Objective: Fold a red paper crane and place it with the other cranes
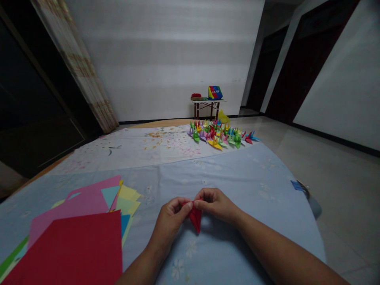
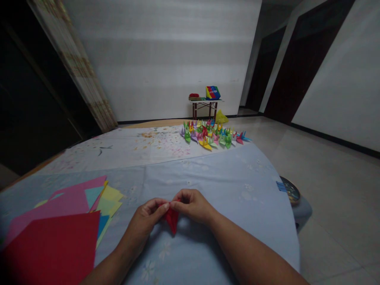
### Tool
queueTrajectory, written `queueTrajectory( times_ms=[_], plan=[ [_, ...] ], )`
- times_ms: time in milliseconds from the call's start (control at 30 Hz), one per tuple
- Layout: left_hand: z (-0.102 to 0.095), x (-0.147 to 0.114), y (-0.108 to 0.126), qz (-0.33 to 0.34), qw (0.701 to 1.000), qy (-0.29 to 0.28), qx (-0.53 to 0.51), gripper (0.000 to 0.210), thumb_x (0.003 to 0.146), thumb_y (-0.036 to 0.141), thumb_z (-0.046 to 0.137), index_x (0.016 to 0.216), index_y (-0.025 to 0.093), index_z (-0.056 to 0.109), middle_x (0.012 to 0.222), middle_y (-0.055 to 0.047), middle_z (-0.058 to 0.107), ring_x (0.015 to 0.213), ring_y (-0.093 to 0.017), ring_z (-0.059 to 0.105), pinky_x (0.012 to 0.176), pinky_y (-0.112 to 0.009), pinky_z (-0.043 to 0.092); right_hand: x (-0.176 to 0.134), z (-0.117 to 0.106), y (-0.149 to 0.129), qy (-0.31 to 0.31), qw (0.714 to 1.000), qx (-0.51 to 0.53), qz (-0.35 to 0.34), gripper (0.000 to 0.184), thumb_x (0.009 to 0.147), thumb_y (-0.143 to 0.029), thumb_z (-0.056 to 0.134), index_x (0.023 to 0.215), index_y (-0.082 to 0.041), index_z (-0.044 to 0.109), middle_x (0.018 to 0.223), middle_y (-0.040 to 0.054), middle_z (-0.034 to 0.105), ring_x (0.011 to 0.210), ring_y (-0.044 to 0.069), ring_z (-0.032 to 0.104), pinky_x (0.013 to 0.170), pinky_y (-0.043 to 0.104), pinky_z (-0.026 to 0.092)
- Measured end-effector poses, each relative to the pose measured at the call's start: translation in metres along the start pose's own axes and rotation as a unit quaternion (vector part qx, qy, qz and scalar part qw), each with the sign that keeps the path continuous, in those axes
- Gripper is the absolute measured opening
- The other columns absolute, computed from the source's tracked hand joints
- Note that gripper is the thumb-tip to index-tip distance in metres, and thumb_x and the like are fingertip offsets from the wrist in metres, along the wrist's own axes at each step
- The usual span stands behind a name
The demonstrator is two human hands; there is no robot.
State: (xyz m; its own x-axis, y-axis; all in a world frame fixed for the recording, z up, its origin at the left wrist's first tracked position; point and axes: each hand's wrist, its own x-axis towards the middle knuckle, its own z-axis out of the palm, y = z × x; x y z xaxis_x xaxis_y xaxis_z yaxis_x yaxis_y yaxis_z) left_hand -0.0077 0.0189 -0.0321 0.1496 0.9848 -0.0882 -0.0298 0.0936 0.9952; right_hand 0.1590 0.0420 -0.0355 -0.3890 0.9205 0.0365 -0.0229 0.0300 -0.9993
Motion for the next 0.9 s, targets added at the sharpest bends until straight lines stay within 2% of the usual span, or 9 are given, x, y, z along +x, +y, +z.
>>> queueTrajectory(
  times_ms=[133,367,500,733,900],
  plan=[
    [0.001,-0.001,0.001,0.012,1.000,0.003,0.021,0.020,0.072,0.034,0.063,0.072,0.014,0.064,0.064,-0.002,0.065,0.064,-0.015,0.057,0.065,-0.026,0.044,-0.002,0.004,0.001,0.020,0.999,-0.031,-0.012,0.038,0.066,-0.049,0.067,0.066,-0.012,0.059,0.056,-0.0022,0.055,0.050,0.007,0.044,0.050,0.020,0.034],
    [-0.001,-0.001,0.006,0.016,0.999,0.015,0.030,0.021,0.070,0.034,0.066,0.066,0.013,0.065,0.060,-0.001,0.064,0.059,-0.013,0.055,0.060,-0.023,0.042,-0.001,0.003,-0.001,0.013,1.000,-0.022,-0.001,0.039,0.066,-0.050,0.066,0.065,-0.011,0.062,0.056,-0.0005,0.057,0.051,0.008,0.047,0.053,0.022,0.037],
    [-0.004,0.002,0.003,-0.017,1.000,0.004,-0.007,0.026,0.070,0.037,0.066,0.076,0.012,0.068,0.066,-0.004,0.068,0.065,-0.015,0.058,0.065,-0.025,0.044,0.000,-0.004,-0.002,0.001,1.000,-0.026,0.014,0.043,0.068,-0.053,0.063,0.068,-0.010,0.065,0.055,-0.0006,0.056,0.050,0.008,0.045,0.052,0.021,0.036],
    [-0.011,0.007,0.001,-0.015,1.000,0.007,-0.005,0.031,0.070,0.040,0.066,0.081,0.011,0.070,0.068,-0.005,0.069,0.056,-0.012,0.054,0.057,-0.022,0.042,-0.001,-0.008,-0.003,-0.012,1.000,-0.028,0.009,0.045,0.069,-0.054,0.062,0.068,-0.009,0.066,0.054,0.0005,0.057,0.051,0.008,0.047,0.051,0.022,0.037],
    [-0.011,0.007,-0.001,-0.041,0.996,-0.029,-0.069,0.037,0.071,0.041,0.066,0.092,0.012,0.067,0.074,-0.007,0.070,0.065,-0.017,0.061,0.068,-0.030,0.047,-0.001,-0.008,-0.002,0.000,1.000,-0.031,0.007,0.044,0.069,-0.053,0.062,0.067,-0.009,0.067,0.053,0.0006,0.057,0.050,0.008,0.047,0.052,0.022,0.037]
  ],
)
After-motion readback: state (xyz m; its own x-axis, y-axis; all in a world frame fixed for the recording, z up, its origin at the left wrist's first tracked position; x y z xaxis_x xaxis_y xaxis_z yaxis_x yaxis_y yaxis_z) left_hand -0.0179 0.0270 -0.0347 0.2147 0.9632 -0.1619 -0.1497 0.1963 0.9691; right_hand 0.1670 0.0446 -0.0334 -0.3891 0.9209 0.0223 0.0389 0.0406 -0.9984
